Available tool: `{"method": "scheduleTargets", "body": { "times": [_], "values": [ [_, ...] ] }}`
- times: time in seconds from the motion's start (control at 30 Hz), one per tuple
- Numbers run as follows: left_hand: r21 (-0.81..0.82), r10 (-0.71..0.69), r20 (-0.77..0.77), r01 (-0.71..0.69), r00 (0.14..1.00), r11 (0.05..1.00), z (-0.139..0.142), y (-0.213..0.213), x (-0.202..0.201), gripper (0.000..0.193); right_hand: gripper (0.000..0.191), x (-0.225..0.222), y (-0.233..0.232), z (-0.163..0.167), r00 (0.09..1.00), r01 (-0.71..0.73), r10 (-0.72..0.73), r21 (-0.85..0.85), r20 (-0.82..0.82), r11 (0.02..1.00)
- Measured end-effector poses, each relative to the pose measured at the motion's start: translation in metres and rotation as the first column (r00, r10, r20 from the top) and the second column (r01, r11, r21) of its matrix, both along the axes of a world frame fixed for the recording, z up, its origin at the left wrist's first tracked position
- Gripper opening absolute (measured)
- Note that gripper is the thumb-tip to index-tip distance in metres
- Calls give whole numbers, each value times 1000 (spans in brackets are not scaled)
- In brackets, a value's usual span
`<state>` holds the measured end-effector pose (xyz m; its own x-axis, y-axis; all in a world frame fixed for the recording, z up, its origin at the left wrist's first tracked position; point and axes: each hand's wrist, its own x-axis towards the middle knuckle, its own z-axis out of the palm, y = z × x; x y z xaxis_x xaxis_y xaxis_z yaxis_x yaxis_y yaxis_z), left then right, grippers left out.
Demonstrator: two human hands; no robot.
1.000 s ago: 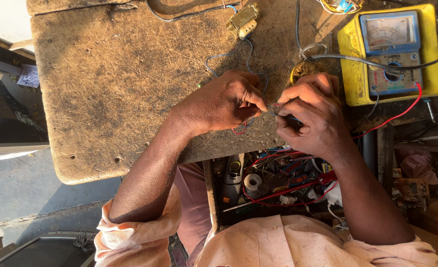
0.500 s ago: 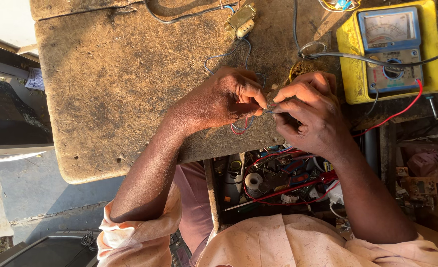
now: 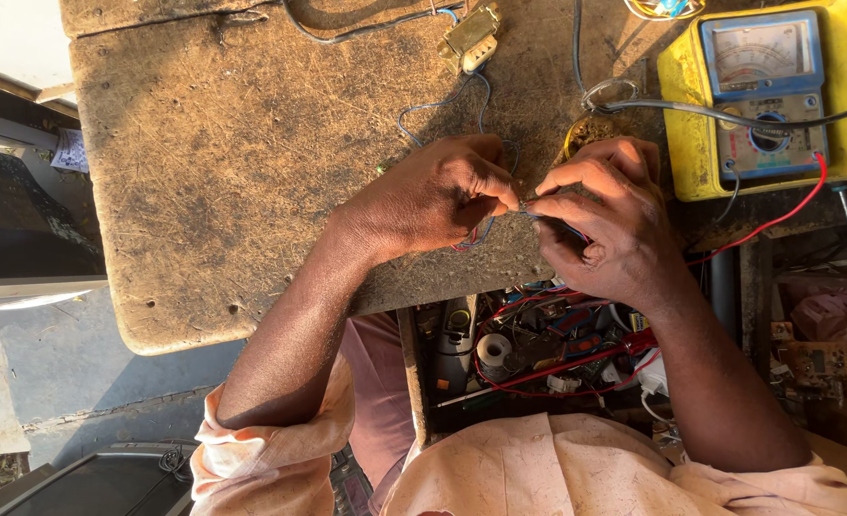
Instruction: The person twists together the ends of several colored wires and uses a soldering iron to apply heat and solder to the connections. The person repeatedly holds the wires, applies the soldering iron, and adjusts the wire bundle on a cluttered workbench.
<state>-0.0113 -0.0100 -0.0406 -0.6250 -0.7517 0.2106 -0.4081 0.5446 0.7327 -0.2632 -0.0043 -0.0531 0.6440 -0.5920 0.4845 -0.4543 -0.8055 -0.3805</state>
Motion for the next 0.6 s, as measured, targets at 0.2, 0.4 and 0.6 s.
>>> {"method": "scheduleTargets", "body": {
  "times": [0.2, 0.4, 0.6],
  "values": [
    [-3, -18, 12, 18, 1000, 1000, -2, -3, -1, 9, 22, 2, 0, 0, 1000, 2, -2, 10, 0, 1000],
    [30, 15, -3, -15, 1000, 999, -5, -3, -2, 11, 19, 2, 0, 0, 1000, 2, -2, 13, -10, 1000],
    [88, 32, 0, -31, 1000, 996, -7, -4, -3, 7, 17, 3, 0, 0, 1000, 4, -4, 17, -14, 1000]
  ]
}}
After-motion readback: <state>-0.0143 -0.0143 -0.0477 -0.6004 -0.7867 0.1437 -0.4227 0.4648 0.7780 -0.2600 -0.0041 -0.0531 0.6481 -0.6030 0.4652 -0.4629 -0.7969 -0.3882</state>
